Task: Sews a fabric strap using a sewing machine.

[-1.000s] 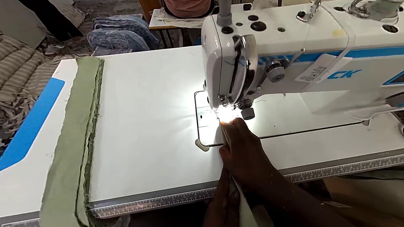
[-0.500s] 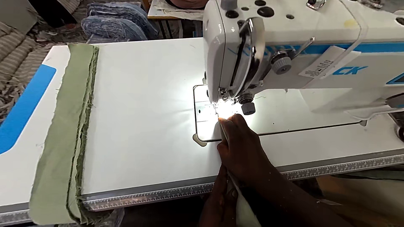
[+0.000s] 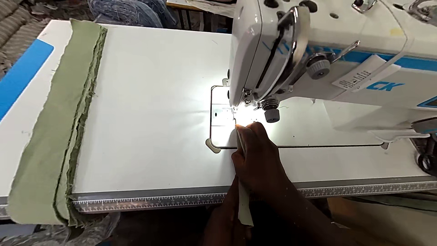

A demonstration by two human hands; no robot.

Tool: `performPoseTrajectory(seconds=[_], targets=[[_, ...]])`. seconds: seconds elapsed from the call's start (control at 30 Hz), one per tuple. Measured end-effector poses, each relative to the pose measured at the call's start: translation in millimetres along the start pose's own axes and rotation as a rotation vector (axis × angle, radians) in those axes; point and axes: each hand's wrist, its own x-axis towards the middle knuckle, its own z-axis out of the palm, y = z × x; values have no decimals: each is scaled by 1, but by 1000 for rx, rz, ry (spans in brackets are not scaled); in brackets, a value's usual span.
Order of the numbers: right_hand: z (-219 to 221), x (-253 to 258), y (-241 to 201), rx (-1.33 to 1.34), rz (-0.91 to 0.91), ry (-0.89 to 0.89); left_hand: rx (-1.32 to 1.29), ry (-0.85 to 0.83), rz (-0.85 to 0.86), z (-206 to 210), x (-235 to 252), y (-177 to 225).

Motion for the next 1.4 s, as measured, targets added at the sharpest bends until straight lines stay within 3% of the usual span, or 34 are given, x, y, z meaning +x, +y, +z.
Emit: performPoseTrajectory(seconds=[0.13,0.23,0.43,0.5,0.53,0.6,0.63,0.7,0.83,1.1,1.2,1.4], targets=[[-2,0,1,13,4,-14,748,52,167,-8,6,25],[-5,3,6,49,9,-55,1158,139,263,-16,27,24],[-6,28,10,84,76,-61,1337,2,142,-28,60,50],[-8,27,10,76,86,-58,1288,-31,134,-34,59,53],[-9,22,10,86,89,-60,1265,1,221,-41,56,48],[-13,8,13,142,104,-72,1170,175,440,-57,54,34],[-14,-1,15,200,115,-61,1103,247,472,-66,56,31],[-17,-18,21,394,162,-37,864,283,361,-77,65,31],[-27,-34,23,737,308,-54,109,113,-40,-69,89,48],[-32,-53,19,1141,537,-77,-234,88,-178,-51,67,44],[-32,-57,16,1076,490,-46,-323,108,-216,-48,59,46],[-28,-59,7,420,11,135,-332,66,-188,-49,55,46]])
